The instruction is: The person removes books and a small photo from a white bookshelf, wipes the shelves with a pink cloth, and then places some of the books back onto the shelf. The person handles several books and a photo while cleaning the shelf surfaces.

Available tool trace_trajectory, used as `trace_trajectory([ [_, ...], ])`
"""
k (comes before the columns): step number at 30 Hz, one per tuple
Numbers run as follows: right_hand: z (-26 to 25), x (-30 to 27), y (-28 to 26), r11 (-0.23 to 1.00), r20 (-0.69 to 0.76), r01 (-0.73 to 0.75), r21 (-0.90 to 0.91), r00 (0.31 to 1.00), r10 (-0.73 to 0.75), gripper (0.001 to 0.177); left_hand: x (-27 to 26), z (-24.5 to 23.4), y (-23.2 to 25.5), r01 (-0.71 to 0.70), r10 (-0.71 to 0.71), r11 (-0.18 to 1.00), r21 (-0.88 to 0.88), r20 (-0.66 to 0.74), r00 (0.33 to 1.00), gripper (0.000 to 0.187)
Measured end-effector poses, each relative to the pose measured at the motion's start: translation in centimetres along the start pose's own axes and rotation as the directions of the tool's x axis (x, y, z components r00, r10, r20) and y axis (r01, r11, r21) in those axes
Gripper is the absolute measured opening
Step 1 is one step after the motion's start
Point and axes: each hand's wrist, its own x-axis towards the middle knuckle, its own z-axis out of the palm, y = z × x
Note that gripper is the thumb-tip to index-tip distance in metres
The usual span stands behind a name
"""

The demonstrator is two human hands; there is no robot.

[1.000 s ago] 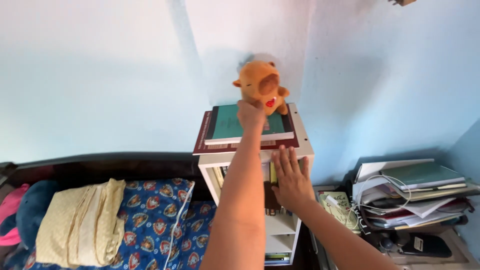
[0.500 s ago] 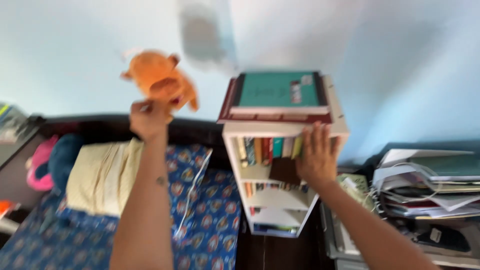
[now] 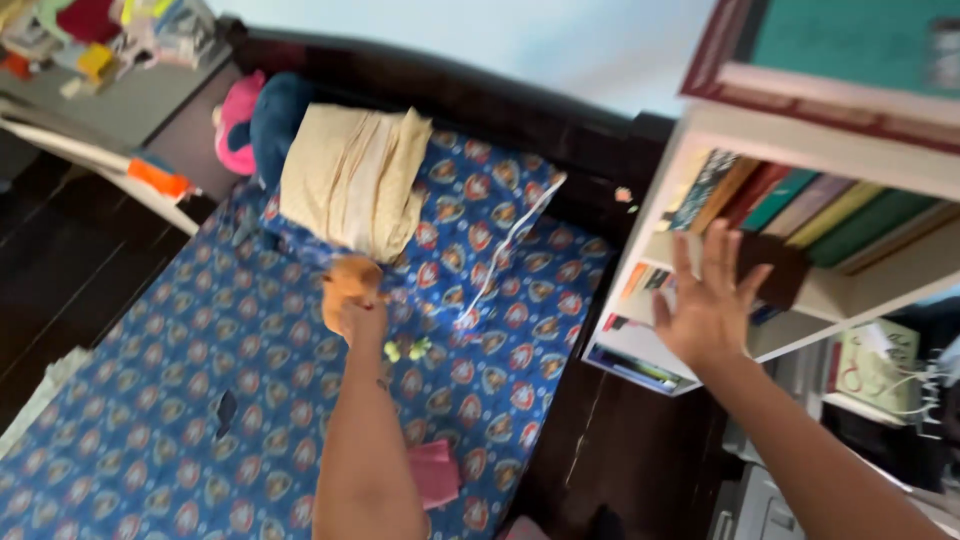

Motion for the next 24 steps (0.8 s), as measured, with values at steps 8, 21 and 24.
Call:
trace_trajectory([
  [8, 6.9, -3.6, -9.4, 0.993, 0.284, 0.115, -0.021, 0.953, -0.105, 0.082, -16.5, -1.1, -19.7, -0.332, 0.028, 0.744, 0.580, 0.470, 0.882, 0.031],
  [21, 18.6, -10.3, -20.9, 0.915, 0.704, 0.363, 0.176, 0.604, -0.374, 0.089, -30.0, 9.2, -28.3, 0.073, -0.016, 0.989, -0.127, 0.398, 0.917, 0.011],
  [24, 17.8, -9.8, -23.4, 0.887, 0.799, 0.322, 0.331, 0.404, -0.445, 0.107, -29.0, 8.8, -20.5, 0.204, -0.077, 0.901, -0.383, 0.322, 0.944, 0.010],
])
